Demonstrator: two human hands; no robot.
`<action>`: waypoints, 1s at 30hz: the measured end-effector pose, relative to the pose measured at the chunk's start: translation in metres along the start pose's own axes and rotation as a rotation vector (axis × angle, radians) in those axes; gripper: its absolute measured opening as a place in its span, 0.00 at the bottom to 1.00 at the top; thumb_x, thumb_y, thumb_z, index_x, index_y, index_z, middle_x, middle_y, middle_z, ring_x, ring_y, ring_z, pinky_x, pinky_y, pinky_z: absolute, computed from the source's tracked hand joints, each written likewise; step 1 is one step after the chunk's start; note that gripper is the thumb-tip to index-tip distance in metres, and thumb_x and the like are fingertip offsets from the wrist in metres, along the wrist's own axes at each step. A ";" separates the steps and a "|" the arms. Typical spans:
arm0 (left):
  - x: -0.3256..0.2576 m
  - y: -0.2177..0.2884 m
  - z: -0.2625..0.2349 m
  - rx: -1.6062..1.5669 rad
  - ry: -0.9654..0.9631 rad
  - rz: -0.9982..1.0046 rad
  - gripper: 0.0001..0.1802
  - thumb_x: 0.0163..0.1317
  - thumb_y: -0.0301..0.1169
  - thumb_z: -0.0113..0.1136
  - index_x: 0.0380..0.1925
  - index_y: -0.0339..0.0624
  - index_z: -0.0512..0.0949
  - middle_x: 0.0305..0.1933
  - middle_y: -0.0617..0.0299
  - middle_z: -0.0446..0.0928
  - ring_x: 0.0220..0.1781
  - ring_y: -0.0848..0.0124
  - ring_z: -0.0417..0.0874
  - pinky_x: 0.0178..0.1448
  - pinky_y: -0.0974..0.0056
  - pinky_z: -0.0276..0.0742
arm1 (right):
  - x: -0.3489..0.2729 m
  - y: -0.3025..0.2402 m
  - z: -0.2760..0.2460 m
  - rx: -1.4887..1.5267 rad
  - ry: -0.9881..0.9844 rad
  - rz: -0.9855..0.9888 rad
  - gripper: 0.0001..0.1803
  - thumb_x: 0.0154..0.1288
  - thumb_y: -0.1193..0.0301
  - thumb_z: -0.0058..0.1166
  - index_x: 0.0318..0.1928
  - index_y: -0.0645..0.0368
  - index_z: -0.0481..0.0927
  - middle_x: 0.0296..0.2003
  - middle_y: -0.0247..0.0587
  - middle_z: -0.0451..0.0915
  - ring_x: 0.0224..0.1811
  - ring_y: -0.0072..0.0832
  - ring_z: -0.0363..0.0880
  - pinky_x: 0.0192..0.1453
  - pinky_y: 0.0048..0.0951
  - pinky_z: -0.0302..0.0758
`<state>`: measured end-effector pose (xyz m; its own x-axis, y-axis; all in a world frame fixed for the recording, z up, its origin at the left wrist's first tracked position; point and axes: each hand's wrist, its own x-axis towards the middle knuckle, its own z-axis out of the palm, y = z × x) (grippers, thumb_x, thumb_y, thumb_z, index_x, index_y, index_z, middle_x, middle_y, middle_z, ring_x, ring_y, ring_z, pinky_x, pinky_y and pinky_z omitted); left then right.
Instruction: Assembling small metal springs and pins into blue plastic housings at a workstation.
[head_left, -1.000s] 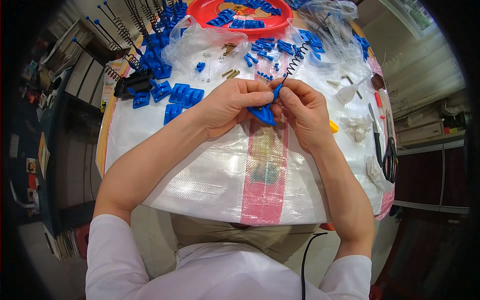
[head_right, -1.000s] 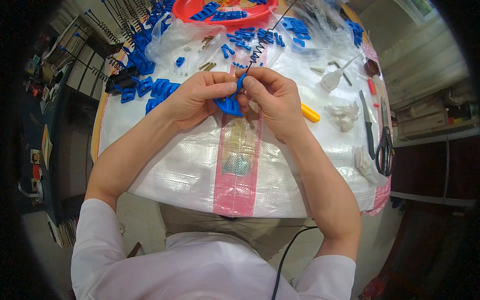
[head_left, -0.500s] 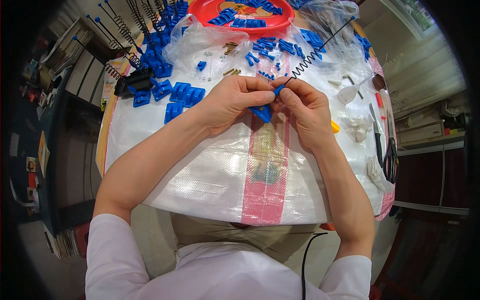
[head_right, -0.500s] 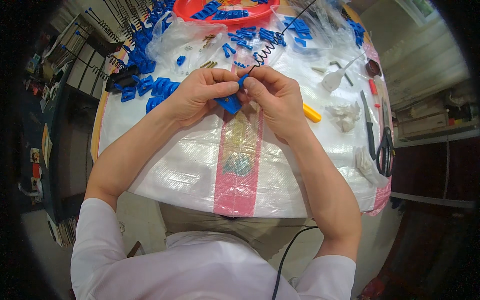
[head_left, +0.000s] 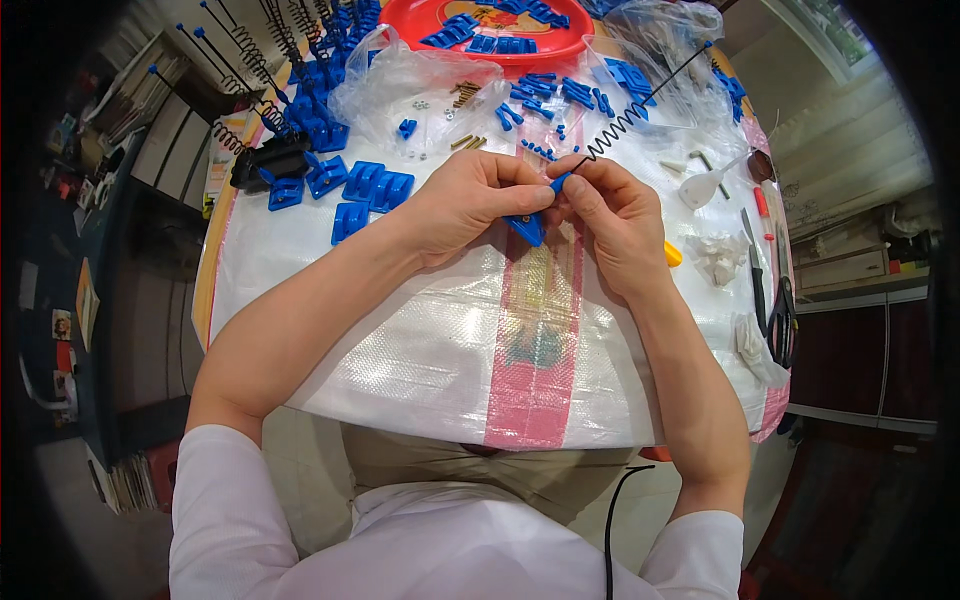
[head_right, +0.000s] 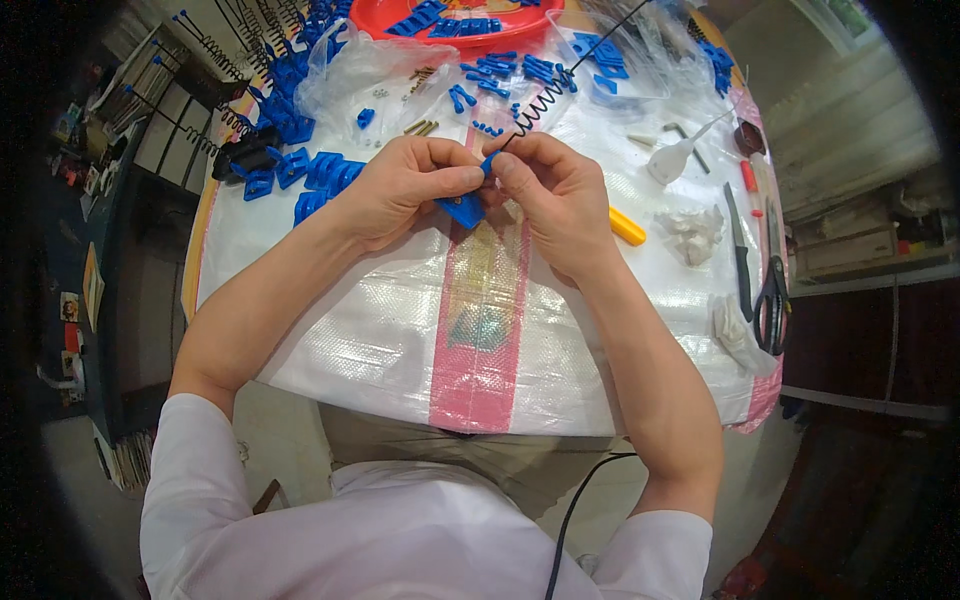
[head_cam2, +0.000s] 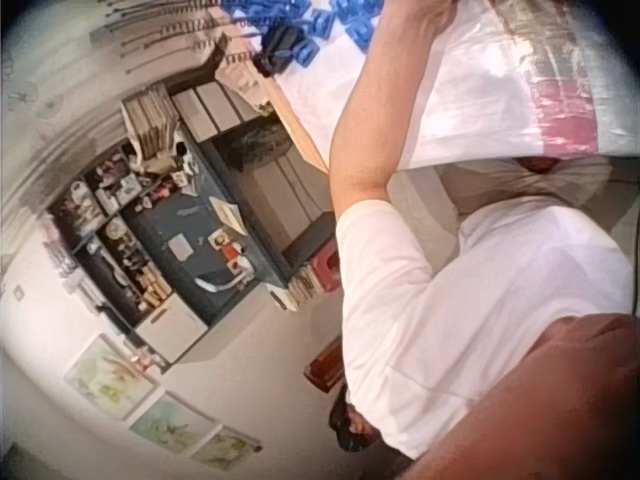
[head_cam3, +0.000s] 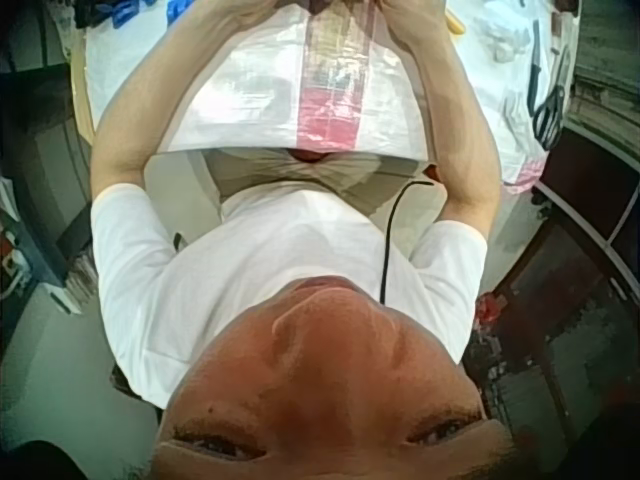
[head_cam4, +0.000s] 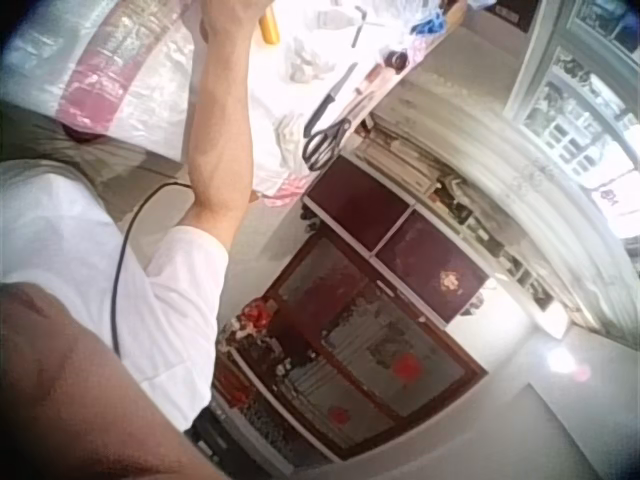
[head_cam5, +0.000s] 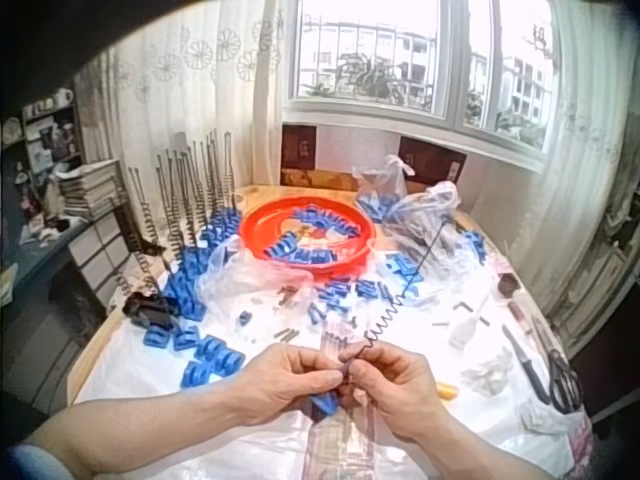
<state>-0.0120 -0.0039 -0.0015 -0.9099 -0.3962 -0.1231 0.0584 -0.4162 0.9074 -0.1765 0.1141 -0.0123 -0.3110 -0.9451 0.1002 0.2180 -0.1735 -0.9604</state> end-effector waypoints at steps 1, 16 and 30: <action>0.001 -0.001 -0.001 0.011 -0.003 0.006 0.08 0.67 0.30 0.66 0.39 0.35 0.83 0.38 0.59 0.85 0.38 0.74 0.85 0.45 0.68 0.82 | 0.000 0.000 0.000 -0.015 -0.012 0.004 0.11 0.72 0.72 0.59 0.50 0.66 0.81 0.38 0.35 0.84 0.37 0.18 0.81 0.44 0.21 0.79; 0.002 -0.010 -0.005 0.032 -0.010 0.037 0.10 0.67 0.31 0.66 0.41 0.35 0.83 0.38 0.60 0.85 0.35 0.76 0.85 0.40 0.68 0.86 | 0.000 0.003 0.003 -0.067 -0.042 0.038 0.10 0.75 0.73 0.55 0.51 0.66 0.80 0.37 0.34 0.80 0.36 0.18 0.78 0.41 0.23 0.78; 0.000 -0.006 -0.004 0.014 -0.001 0.003 0.08 0.67 0.27 0.64 0.40 0.30 0.82 0.39 0.54 0.85 0.41 0.71 0.86 0.49 0.69 0.81 | 0.000 0.001 0.003 -0.068 -0.043 0.064 0.08 0.74 0.72 0.57 0.47 0.65 0.81 0.37 0.33 0.83 0.36 0.16 0.80 0.42 0.20 0.77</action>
<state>-0.0112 -0.0044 -0.0088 -0.9102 -0.3964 -0.1196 0.0558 -0.4036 0.9132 -0.1739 0.1128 -0.0126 -0.2580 -0.9650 0.0473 0.1723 -0.0941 -0.9805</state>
